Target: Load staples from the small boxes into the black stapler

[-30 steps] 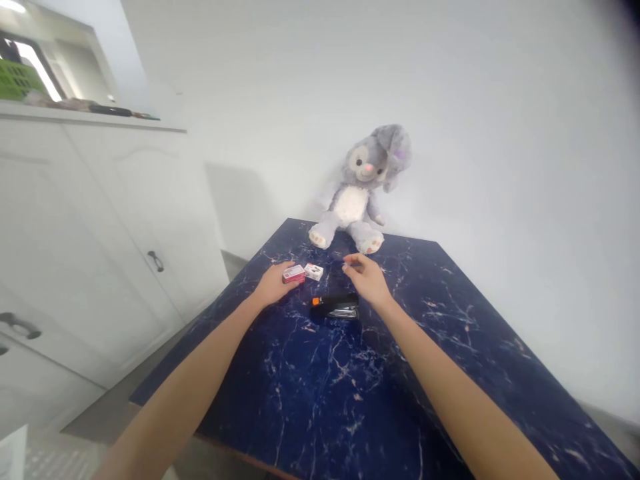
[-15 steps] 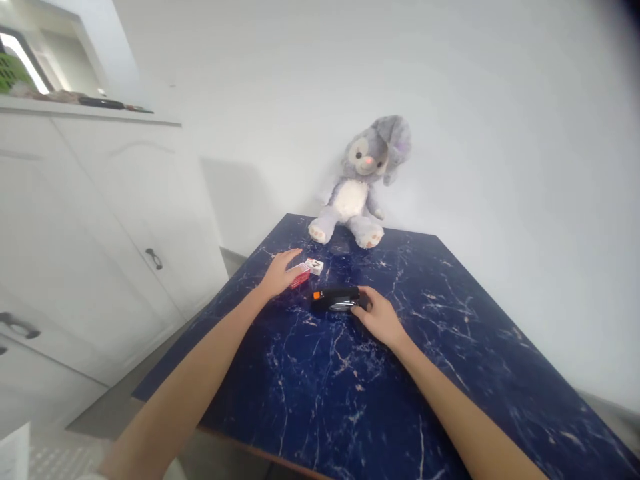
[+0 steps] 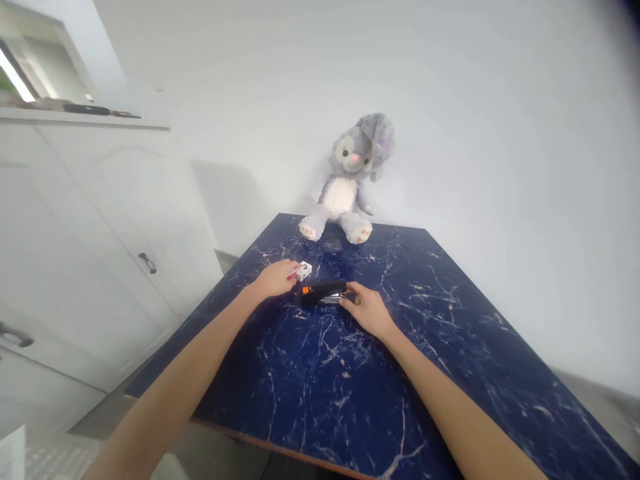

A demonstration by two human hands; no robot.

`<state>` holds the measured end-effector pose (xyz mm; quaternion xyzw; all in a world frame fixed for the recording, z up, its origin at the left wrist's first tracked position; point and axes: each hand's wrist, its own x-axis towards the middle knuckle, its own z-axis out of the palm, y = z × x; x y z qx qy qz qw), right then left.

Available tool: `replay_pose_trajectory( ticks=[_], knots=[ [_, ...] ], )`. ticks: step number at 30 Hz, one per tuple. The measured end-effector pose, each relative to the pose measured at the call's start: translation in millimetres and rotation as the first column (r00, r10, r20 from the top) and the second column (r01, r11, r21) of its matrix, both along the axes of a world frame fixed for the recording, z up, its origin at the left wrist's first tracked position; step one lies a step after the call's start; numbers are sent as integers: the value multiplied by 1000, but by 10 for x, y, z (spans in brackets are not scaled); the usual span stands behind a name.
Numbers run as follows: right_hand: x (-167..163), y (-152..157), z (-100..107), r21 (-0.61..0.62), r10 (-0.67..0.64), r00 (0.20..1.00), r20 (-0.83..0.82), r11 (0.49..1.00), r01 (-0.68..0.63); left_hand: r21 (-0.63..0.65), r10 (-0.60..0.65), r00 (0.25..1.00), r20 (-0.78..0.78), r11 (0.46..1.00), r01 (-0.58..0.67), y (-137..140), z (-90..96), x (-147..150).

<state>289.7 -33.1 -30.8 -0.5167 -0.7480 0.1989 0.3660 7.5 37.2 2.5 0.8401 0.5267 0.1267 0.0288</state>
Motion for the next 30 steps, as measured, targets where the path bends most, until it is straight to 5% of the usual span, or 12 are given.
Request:
replay_pose_trajectory(
  ticks=[4, 7, 10, 13, 19, 27, 30],
  knots=[
    [22, -4, 23, 6, 12, 999, 42, 1000, -12, 31, -21, 1000, -10, 999, 22, -233, 29, -9],
    [49, -12, 58, 24, 20, 995, 100, 999, -23, 217, -48, 999, -3, 975, 48, -382, 155, 47],
    [80, -7, 79, 42, 32, 991, 131, 998, -37, 322, -256, 966, -30, 913, 252, -493, 292, 123],
    [110, 6, 84, 53, 51, 988, 143, 997, -59, 263, -375, 925, -62, 888, 377, -522, 318, 163],
    [118, 28, 83, 62, 87, 979, 184, 993, -100, 238, -316, 949, 3, 922, 306, -508, 129, 105],
    [150, 63, 109, 79, 140, 963, 232, 984, -162, 300, -131, 986, -102, 941, 156, -786, -52, 255],
    [172, 70, 135, 53, 155, 966, 206, 984, -169, 294, -156, 985, -75, 940, 172, -714, -153, 252]
  ],
)
